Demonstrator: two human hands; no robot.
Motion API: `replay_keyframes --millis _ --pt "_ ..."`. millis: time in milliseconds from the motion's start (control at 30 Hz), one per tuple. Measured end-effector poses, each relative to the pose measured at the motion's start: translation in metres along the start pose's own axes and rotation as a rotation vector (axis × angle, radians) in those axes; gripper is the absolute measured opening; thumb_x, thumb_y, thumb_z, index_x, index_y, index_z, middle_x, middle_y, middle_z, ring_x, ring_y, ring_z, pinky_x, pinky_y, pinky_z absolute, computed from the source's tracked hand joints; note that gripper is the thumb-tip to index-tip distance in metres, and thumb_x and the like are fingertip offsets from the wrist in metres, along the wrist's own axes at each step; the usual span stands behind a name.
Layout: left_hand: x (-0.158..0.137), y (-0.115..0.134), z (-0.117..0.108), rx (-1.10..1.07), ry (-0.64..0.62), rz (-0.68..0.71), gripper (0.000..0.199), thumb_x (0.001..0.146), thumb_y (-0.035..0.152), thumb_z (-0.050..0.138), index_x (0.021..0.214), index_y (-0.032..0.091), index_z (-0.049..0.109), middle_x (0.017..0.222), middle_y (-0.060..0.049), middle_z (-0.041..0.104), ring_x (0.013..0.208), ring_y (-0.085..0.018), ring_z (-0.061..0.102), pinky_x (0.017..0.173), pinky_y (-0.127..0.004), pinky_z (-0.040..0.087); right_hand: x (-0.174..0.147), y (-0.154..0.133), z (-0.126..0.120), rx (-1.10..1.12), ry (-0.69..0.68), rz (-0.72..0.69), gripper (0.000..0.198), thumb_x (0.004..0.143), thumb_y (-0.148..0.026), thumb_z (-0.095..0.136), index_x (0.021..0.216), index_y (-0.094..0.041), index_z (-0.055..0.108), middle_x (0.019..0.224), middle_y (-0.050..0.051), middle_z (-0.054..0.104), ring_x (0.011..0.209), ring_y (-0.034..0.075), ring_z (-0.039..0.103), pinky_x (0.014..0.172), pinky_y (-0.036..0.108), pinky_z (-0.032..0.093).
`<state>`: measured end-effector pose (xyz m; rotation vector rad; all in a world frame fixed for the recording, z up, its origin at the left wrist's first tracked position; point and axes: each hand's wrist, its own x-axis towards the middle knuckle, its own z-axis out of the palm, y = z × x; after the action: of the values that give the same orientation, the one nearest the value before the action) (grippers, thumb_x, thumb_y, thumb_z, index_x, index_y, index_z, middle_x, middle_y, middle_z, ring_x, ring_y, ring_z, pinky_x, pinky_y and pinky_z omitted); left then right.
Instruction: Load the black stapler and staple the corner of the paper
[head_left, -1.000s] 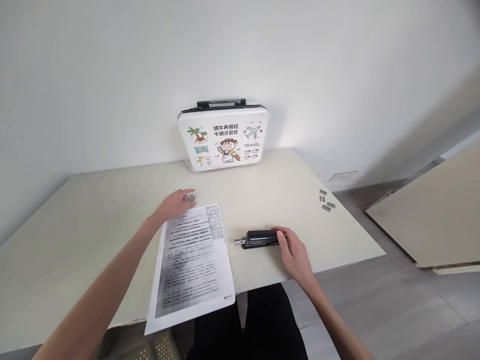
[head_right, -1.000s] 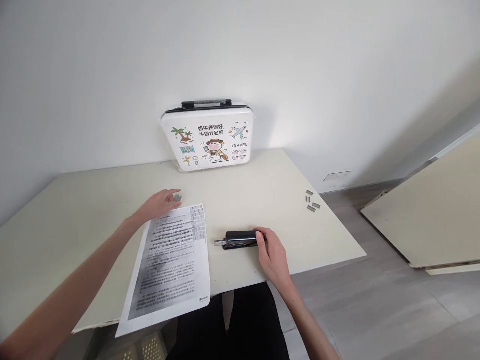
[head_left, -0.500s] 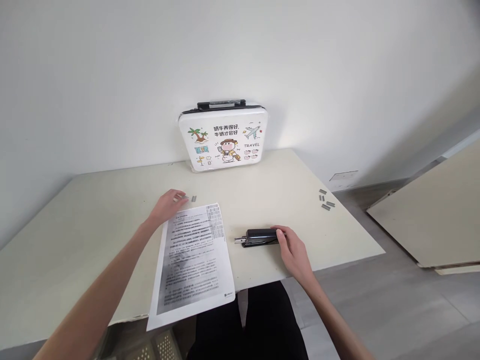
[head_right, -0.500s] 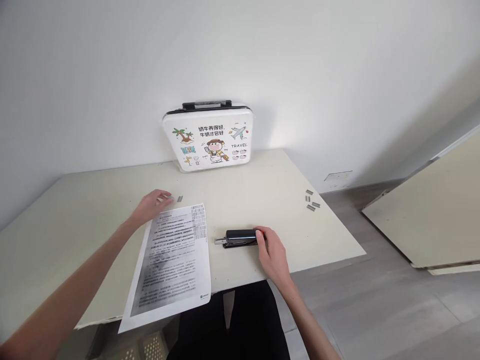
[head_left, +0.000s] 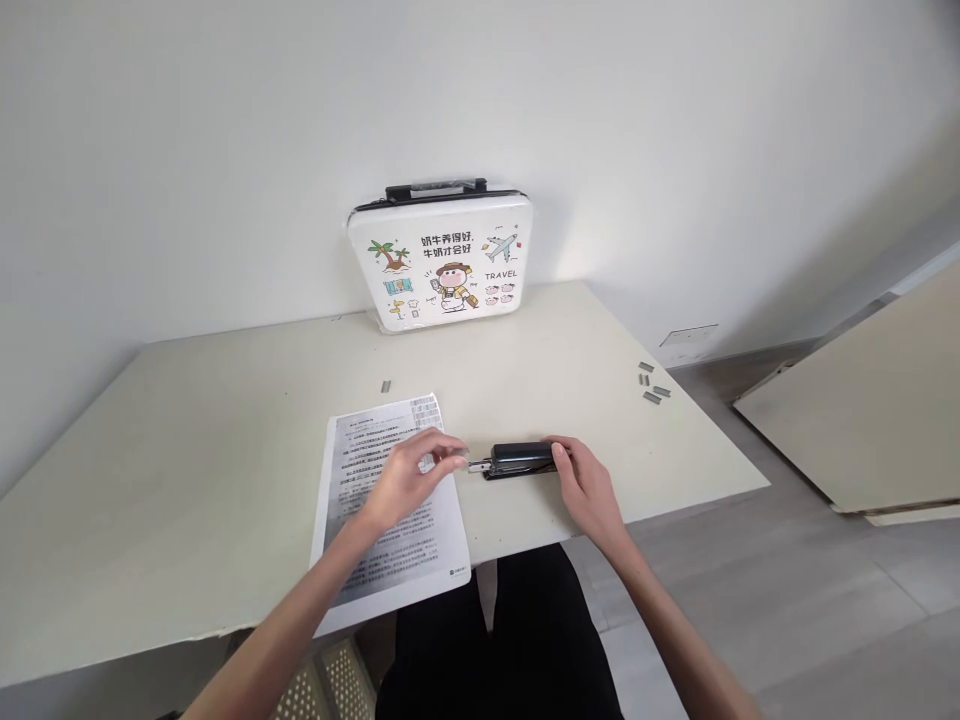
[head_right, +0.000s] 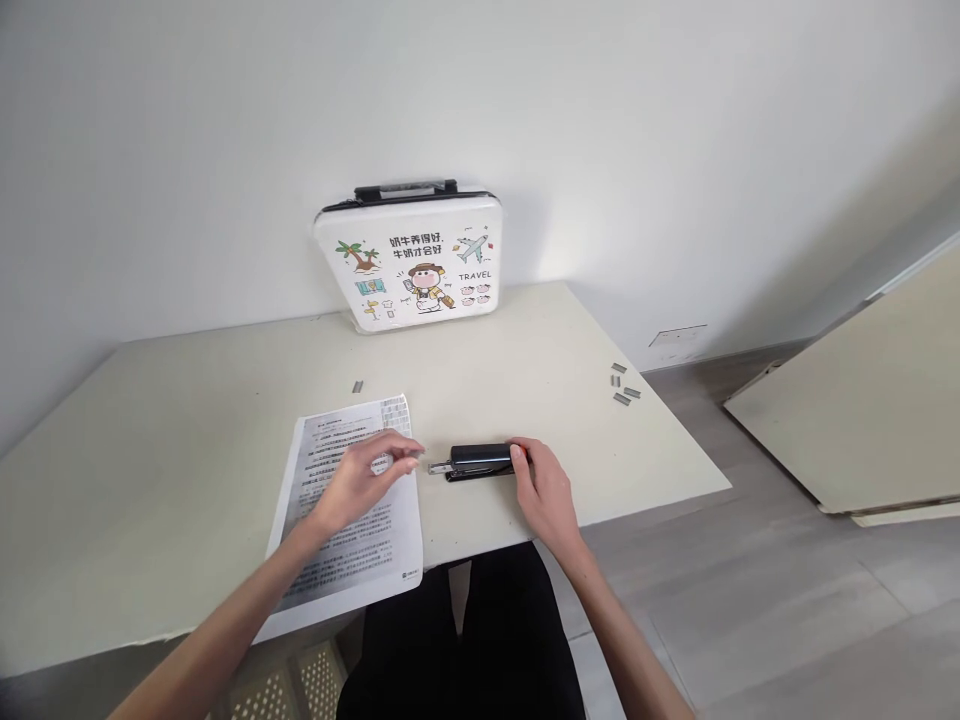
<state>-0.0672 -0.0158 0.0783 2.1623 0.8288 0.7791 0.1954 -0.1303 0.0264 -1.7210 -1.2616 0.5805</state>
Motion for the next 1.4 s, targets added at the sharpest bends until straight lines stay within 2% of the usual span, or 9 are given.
replay_keyframes --millis 100,200,433,733,1133,1267,1400 --pt "-0.005 -0.001 0.019 0.104 -0.019 0.106 0.022 0.103 0.046 0.066 0.109 0.026 0.075 0.098 -0.003 0.077 0.080 -0.018 0.070 0.071 -0.031 0.057 0.000 0.000 0.000 0.008 0.000 0.003 0.049 0.109 -0.056 0.033 0.120 -0.024 0.068 0.122 0.011 0.074 0.110 0.027 0.068 0.094 0.042 0.053" --pt "-0.005 -0.004 0.029 0.241 -0.017 0.170 0.020 0.106 0.041 0.061 0.113 0.026 0.073 0.101 -0.003 0.077 0.081 -0.018 0.071 0.073 -0.032 0.056 0.001 0.000 -0.001 0.018 0.000 0.006 0.048 0.109 -0.056 0.034 0.121 -0.024 0.068 0.122 0.011 0.074 0.109 0.027 0.068 0.095 0.043 0.053" --pt "-0.004 -0.003 0.037 0.365 0.017 0.148 0.023 0.108 0.041 0.056 0.113 0.026 0.073 0.102 -0.005 0.072 0.078 -0.018 0.069 0.070 -0.031 0.055 0.002 -0.001 -0.002 0.026 -0.007 0.002 0.049 0.109 -0.057 0.034 0.120 -0.024 0.068 0.121 0.011 0.073 0.109 0.028 0.067 0.095 0.043 0.052" --pt "-0.006 -0.004 0.038 0.339 0.011 0.090 0.025 0.108 0.045 0.056 0.109 0.027 0.072 0.102 -0.004 0.070 0.070 -0.016 0.065 0.063 -0.031 0.054 0.001 0.000 -0.002 0.024 -0.005 0.014 0.048 0.109 -0.057 0.035 0.120 -0.024 0.068 0.120 0.010 0.074 0.106 0.027 0.067 0.093 0.042 0.052" --pt "-0.010 -0.005 0.034 0.204 -0.006 0.001 0.025 0.103 0.049 0.062 0.110 0.028 0.074 0.103 -0.004 0.072 0.079 -0.019 0.070 0.070 -0.034 0.059 0.001 0.001 -0.002 0.029 -0.004 0.016 0.049 0.109 -0.058 0.034 0.121 -0.024 0.068 0.121 0.012 0.074 0.108 0.029 0.067 0.094 0.045 0.052" --pt "-0.012 -0.012 0.024 0.158 -0.068 0.024 0.023 0.104 0.044 0.063 0.117 0.029 0.073 0.109 -0.005 0.072 0.084 -0.019 0.071 0.074 -0.034 0.060 0.002 0.003 -0.003 0.053 -0.008 -0.018 0.044 0.107 -0.058 0.042 0.125 -0.026 0.067 0.125 0.010 0.073 0.111 0.028 0.066 0.098 0.045 0.052" --pt "-0.011 -0.018 0.015 0.139 -0.166 0.082 0.022 0.105 0.042 0.062 0.117 0.030 0.076 0.109 -0.004 0.075 0.090 -0.020 0.072 0.079 -0.036 0.060 0.004 0.006 -0.007 0.047 -0.098 -0.122 0.044 0.100 -0.059 0.056 0.129 -0.027 0.065 0.129 0.011 0.071 0.112 0.029 0.066 0.092 0.043 0.055"
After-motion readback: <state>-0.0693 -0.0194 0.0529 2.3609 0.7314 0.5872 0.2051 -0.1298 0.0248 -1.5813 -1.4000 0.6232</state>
